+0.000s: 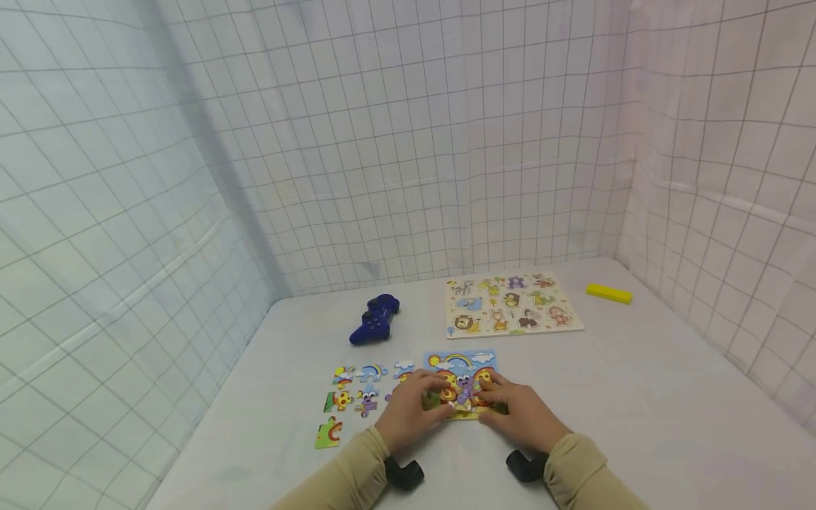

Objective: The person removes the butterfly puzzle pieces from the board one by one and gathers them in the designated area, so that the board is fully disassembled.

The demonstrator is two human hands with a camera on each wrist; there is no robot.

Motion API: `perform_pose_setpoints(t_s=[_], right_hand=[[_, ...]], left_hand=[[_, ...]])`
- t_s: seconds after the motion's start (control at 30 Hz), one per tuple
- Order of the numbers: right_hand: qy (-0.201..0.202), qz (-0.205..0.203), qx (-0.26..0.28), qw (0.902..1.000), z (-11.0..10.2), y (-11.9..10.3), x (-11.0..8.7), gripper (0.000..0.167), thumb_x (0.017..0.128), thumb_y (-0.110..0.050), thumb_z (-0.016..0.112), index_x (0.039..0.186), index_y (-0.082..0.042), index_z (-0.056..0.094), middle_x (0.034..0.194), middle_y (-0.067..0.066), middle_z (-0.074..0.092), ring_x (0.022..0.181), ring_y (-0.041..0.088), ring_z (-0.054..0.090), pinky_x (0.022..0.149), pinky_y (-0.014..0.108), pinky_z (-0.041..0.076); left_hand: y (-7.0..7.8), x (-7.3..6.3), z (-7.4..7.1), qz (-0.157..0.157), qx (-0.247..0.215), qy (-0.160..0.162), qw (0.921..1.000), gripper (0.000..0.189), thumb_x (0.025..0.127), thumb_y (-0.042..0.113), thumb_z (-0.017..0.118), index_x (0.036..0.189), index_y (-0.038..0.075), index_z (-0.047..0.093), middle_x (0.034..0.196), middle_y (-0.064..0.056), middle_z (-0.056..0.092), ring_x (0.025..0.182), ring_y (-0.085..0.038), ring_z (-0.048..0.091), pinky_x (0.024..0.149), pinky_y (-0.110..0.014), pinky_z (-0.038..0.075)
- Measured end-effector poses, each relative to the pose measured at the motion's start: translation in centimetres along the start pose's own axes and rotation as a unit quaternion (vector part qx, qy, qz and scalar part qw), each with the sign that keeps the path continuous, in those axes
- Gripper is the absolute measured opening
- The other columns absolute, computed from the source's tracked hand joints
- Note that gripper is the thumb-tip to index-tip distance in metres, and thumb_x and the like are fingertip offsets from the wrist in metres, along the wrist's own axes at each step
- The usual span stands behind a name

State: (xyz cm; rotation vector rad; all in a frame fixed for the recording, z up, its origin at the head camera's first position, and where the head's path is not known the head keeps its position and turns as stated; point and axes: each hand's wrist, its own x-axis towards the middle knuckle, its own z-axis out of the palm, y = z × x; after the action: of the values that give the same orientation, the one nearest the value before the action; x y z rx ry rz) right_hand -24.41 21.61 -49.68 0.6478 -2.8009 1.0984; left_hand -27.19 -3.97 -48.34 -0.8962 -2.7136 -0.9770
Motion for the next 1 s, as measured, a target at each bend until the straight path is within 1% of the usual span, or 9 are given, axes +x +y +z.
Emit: perform_pose_setpoints(t_s=[0.07,0.23,0.33,0.47,0.53,0.6,0.7,0.83,1.0], right_hand=[[0.000,0.002,0.001,1.0000,0.1,0.0,0.0,0.044,0.094,-0.036,0.075,0.130,-0.010,0.072,0.148,0.010,0.059,0.144,0.041,0.044,0.112,0.061,0.038],[-0.001,0.007,0.004,1.0000,0.2,-0.1,0.2,0.045,0.093,-0.037,0.075,0.130,-0.011,0.072,0.149,0.010,0.058,0.145,0.041,0.042,0.113,0.061,0.038],[-0.004,0.013,0.005,0.9999,0.2,-0.2,0.2,0.045,0.093,-0.037,0.075,0.130,-0.012,0.072,0.150,0.009,0.057,0.146,0.040,0.042,0.114,0.061,0.037],[-0.008,0.013,-0.005,0.9999,-0.1,-0.2,0.1,0.044,0.094,-0.037,0.074,0.130,-0.012,0.072,0.150,0.009,0.057,0.146,0.040,0.042,0.114,0.062,0.037],[-0.010,0.013,-0.010,0.9998,-0.3,-0.1,0.1,0.044,0.094,-0.038,0.074,0.130,-0.012,0.072,0.150,0.009,0.057,0.146,0.040,0.042,0.114,0.062,0.037],[-0.008,0.016,-0.012,0.9998,-0.5,0.0,0.1,0.043,0.094,-0.037,0.074,0.129,-0.012,0.072,0.150,0.008,0.057,0.146,0.040,0.042,0.114,0.062,0.037],[-0.002,0.021,-0.010,0.9997,-0.8,0.0,0.1,0.042,0.093,-0.035,0.075,0.128,-0.012,0.073,0.150,0.007,0.057,0.147,0.038,0.041,0.114,0.061,0.037],[0.003,0.010,-0.008,0.9999,-0.7,0.0,0.0,0.042,0.093,-0.035,0.075,0.128,-0.010,0.073,0.148,0.009,0.059,0.146,0.040,0.043,0.113,0.061,0.037],[0.001,0.002,-0.005,1.0000,-0.2,-0.2,-0.2,0.045,0.094,-0.038,0.074,0.129,-0.009,0.072,0.148,0.011,0.059,0.144,0.042,0.044,0.112,0.061,0.038]], left_hand=[[0.0,-0.4,-0.5,0.002,0.006,0.001,1.0000,0.034,0.092,0.032,0.078,0.121,0.015,0.072,0.129,0.002,0.065,0.122,-0.017,0.060,0.105,-0.038,0.049],[-1.0,-2.1,-2.4,0.015,0.018,0.020,0.9995,0.033,0.089,0.027,0.081,0.119,0.016,0.072,0.122,0.005,0.068,0.111,-0.010,0.064,0.093,-0.030,0.055],[-2.1,-4.0,-4.0,0.008,0.016,0.035,0.9992,0.033,0.088,0.024,0.082,0.118,0.017,0.071,0.118,0.006,0.068,0.105,-0.006,0.063,0.086,-0.026,0.056],[-4.1,-6.9,-6.0,-0.003,0.021,0.084,0.9963,0.033,0.085,0.020,0.085,0.115,0.017,0.071,0.114,0.007,0.068,0.102,-0.006,0.064,0.080,-0.026,0.056],[-5.2,-8.3,-6.7,-0.008,0.025,0.110,0.9936,0.035,0.082,0.018,0.087,0.113,0.018,0.071,0.111,0.009,0.068,0.099,-0.006,0.065,0.078,-0.025,0.057],[-6.0,-9.3,-7.2,-0.015,0.023,0.125,0.9918,0.036,0.081,0.016,0.089,0.112,0.019,0.072,0.109,0.011,0.067,0.097,-0.005,0.065,0.076,-0.024,0.057],[-6.8,-10.0,-7.6,-0.015,0.015,0.124,0.9921,0.035,0.081,0.016,0.089,0.112,0.020,0.072,0.109,0.012,0.067,0.093,-0.007,0.066,0.074,-0.023,0.057],[-7.0,-10.4,-8.2,0.001,0.010,0.110,0.9939,0.036,0.081,0.015,0.088,0.114,0.017,0.074,0.110,0.010,0.068,0.085,-0.011,0.065,0.073,-0.024,0.056],[-7.0,-11.2,-8.8,0.000,0.033,0.095,0.9949,0.033,0.080,0.016,0.089,0.110,0.017,0.075,0.106,0.011,0.068,0.081,-0.008,0.060,0.072,-0.023,0.051]])
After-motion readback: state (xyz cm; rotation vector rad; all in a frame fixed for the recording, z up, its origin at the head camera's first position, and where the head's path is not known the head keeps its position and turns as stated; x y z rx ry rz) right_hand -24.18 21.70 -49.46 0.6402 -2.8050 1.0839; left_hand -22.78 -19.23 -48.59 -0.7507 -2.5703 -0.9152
